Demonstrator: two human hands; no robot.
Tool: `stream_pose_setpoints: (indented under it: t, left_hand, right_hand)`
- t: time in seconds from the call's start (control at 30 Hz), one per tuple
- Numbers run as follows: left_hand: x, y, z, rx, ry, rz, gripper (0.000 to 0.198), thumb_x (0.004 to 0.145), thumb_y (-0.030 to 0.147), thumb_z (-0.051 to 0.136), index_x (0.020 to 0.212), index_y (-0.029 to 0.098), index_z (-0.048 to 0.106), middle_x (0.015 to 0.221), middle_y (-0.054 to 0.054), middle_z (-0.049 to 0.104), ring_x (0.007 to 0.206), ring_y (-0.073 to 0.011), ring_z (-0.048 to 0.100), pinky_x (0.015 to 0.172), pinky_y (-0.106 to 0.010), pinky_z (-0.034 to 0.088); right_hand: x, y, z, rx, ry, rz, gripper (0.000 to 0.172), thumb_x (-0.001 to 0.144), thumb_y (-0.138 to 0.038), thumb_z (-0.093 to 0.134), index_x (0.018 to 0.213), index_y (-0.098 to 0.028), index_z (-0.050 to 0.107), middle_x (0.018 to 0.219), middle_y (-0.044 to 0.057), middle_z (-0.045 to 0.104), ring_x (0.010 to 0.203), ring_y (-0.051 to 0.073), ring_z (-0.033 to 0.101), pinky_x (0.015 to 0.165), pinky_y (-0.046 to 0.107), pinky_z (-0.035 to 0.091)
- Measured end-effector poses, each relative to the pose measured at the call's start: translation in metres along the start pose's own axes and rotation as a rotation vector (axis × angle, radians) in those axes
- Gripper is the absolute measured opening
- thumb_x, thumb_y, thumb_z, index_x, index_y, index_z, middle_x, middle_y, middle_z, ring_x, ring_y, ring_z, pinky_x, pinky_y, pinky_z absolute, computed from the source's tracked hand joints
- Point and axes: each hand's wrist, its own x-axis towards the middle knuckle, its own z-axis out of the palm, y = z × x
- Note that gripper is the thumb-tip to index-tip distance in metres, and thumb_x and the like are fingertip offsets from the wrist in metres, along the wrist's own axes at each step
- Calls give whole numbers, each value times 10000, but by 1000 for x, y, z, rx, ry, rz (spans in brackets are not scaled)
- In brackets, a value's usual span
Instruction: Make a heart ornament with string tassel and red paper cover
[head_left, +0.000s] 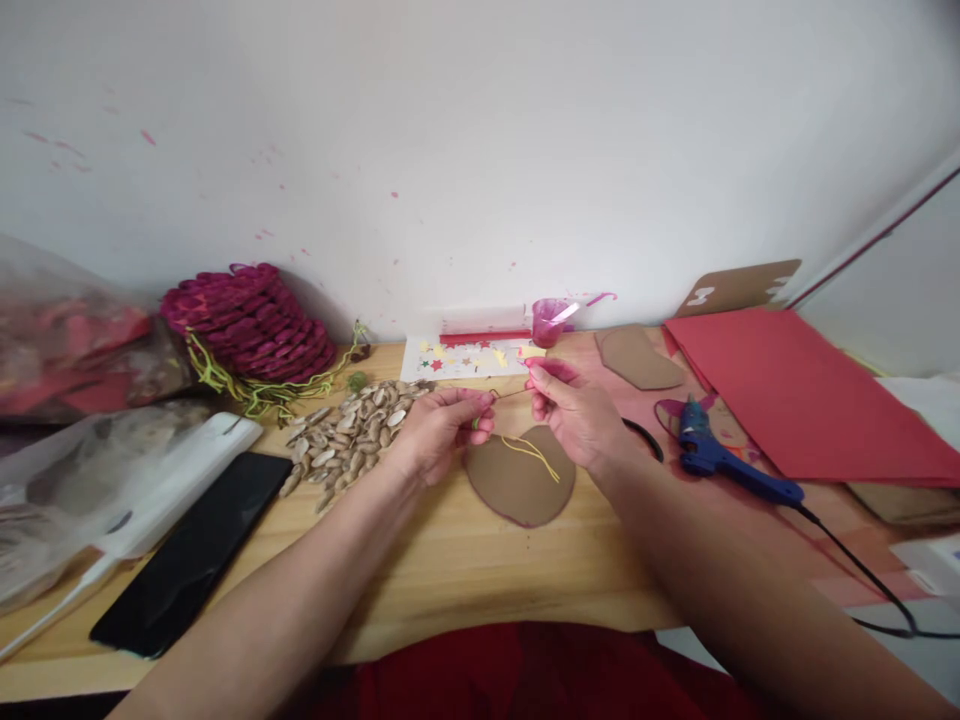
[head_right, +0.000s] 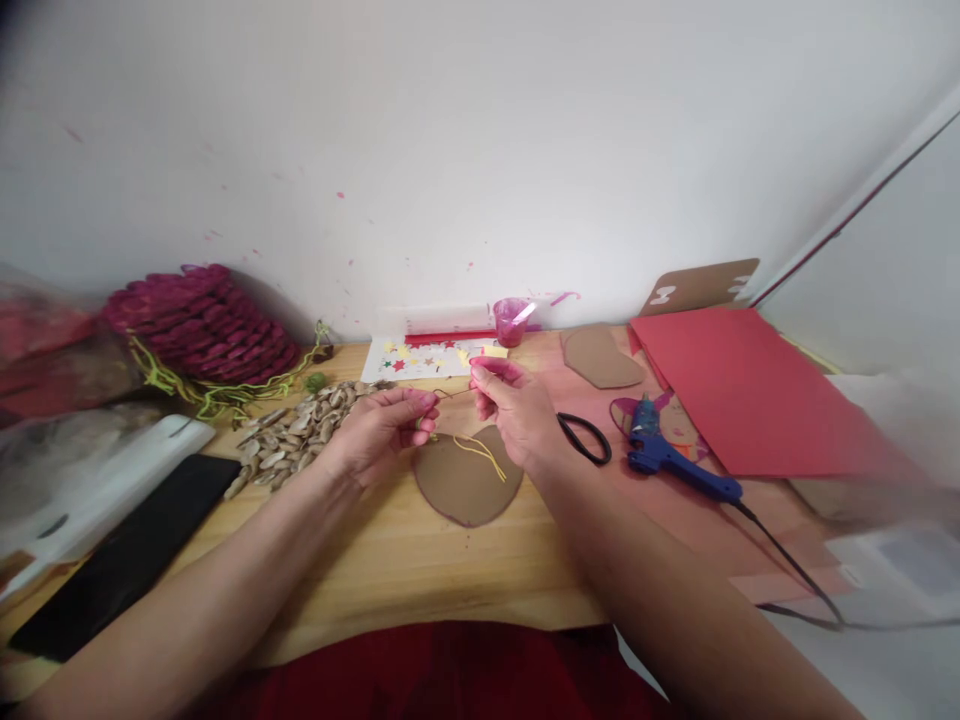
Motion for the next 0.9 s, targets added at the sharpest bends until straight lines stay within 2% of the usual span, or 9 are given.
stream_pose_setpoints:
  t: [0.07,0.17,0.23,0.33,0.43,0.6,0.73,0.8,0.9]
  left_hand:
    - [1,1,-1,2,7,3,168,691,177,845,754,81,722,611,-43,662,471,-75,574,440,-163,462]
    - [3,4,-3,-22,35,35,204,686,207,856,781,84,723,641,-31,666,483,-64,570,435,-152,452]
    - [3,5,-4,-54,62,70,241,660,225,876,788,91,722,657,-21,670,503,-59,578,448,-145,457]
    - [1,7,-4,-93,80,119,304,610,257,912,787,103,719,667,-8,679,527,-57,590,481,-143,476]
    - [-2,5,-1,-77,59,157,346,606,314,926,795,109,721,662,-7,690,532,-58,597,517,-152,490]
    - [-7,-1,4,10,20,224,355,643,355,913,829,111,734,706,-15,713,555,-63,609,550,-170,494]
    - [-8,-3,6,11,21,203,377,613,366,926,807,110,729,693,-5,702,544,-64,605,542,-175,495]
    - [-7,-3,6,12,21,195,370,617,366,924,794,112,722,694,-6,706,543,-64,608,533,-169,492]
    - [-7,-3,4,27,8,191,354,637,359,915,798,109,723,658,-5,696,531,-61,603,520,-157,484]
  right_hand:
    - [0,-4,-1,-3,13,-29,406,551,-376,918,840,-199,694,679,-41,618,552,83,490,521,248,347]
    - [3,-10,-5,10,146,-150,388,581,-416,899,832,-219,678,762,-37,621,581,85,499,509,244,350]
    - [5,-13,-8,-1,192,-190,367,618,-464,878,789,-223,660,729,-43,584,561,83,473,483,240,329]
    - [1,-9,-7,-126,24,-40,414,657,-559,846,718,-196,658,628,-42,507,502,77,414,436,241,271]
    - [-9,2,1,-241,-174,146,465,648,-598,844,729,-173,672,638,-36,515,482,69,415,408,227,238]
    - [-20,13,12,-1,-192,325,388,677,-490,868,790,-169,683,699,-56,522,495,34,387,408,172,233]
    - [-16,13,11,176,-138,325,379,599,-376,926,869,-186,739,669,-72,509,501,26,384,423,164,248]
    - [-14,14,9,89,-132,257,362,610,-368,914,888,-197,757,637,-70,517,491,37,379,426,183,247]
    - [-13,15,8,-170,-231,136,348,683,-400,861,952,-196,776,686,-31,622,496,52,395,444,218,258]
